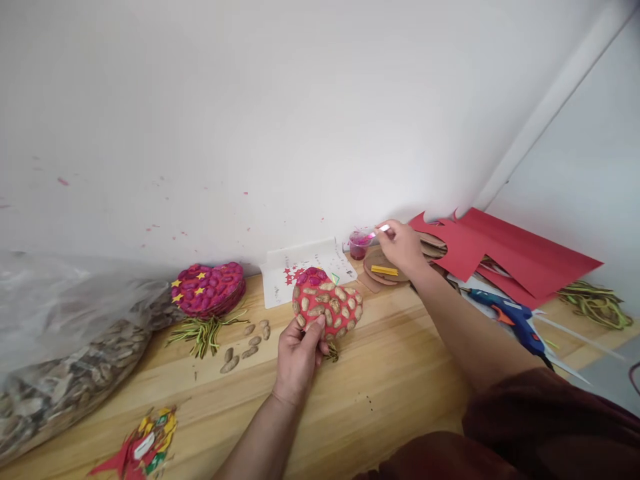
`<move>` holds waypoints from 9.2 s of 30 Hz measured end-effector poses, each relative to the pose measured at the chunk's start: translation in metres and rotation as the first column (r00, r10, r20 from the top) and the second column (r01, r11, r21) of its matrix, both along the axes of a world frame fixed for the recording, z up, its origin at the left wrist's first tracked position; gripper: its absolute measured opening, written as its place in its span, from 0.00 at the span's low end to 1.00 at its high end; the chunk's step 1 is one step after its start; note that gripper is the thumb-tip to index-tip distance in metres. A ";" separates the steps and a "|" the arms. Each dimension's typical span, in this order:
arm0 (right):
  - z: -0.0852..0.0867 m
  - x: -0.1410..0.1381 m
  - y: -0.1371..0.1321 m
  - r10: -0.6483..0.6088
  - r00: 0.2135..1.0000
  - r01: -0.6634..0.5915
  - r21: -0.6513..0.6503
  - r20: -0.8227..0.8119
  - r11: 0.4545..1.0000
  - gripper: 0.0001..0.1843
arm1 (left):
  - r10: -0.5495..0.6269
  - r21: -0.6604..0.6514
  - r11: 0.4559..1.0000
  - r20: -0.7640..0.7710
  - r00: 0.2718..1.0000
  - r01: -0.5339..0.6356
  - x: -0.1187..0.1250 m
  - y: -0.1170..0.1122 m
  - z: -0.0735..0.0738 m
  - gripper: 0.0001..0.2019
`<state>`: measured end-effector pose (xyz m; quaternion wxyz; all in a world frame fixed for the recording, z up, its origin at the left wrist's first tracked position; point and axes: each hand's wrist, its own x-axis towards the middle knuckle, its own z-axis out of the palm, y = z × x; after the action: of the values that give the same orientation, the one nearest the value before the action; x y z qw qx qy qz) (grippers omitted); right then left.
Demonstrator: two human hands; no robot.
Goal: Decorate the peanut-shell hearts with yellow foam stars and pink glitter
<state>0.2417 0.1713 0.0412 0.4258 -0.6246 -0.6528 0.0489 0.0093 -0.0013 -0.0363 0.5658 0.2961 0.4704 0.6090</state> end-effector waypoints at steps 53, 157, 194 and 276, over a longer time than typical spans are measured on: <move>0.009 -0.060 -0.144 0.560 0.828 -0.512 0.412 0.005 0.754 0.11 | 0.013 0.177 0.981 -0.490 0.872 0.085 0.000 -0.014 -0.001 0.13; 0.003 -0.053 -0.132 0.625 0.701 -0.713 0.356 0.344 0.604 0.10 | -0.126 0.089 0.984 -0.272 0.954 0.156 -0.001 -0.011 0.002 0.15; 0.006 -0.046 -0.129 0.632 0.687 -0.726 0.301 0.360 0.618 0.08 | -0.097 0.001 0.993 -0.542 0.835 0.116 -0.006 -0.010 0.013 0.19; 0.015 -0.040 -0.126 0.687 0.672 -0.740 0.235 0.276 0.630 0.07 | -0.107 -0.041 0.993 0.074 0.991 0.111 -0.008 -0.002 0.002 0.16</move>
<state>0.2022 0.0453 0.0558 0.4147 -0.2359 -0.8772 0.0542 0.0012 -0.0033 -0.0339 0.6214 0.2863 0.4466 0.5766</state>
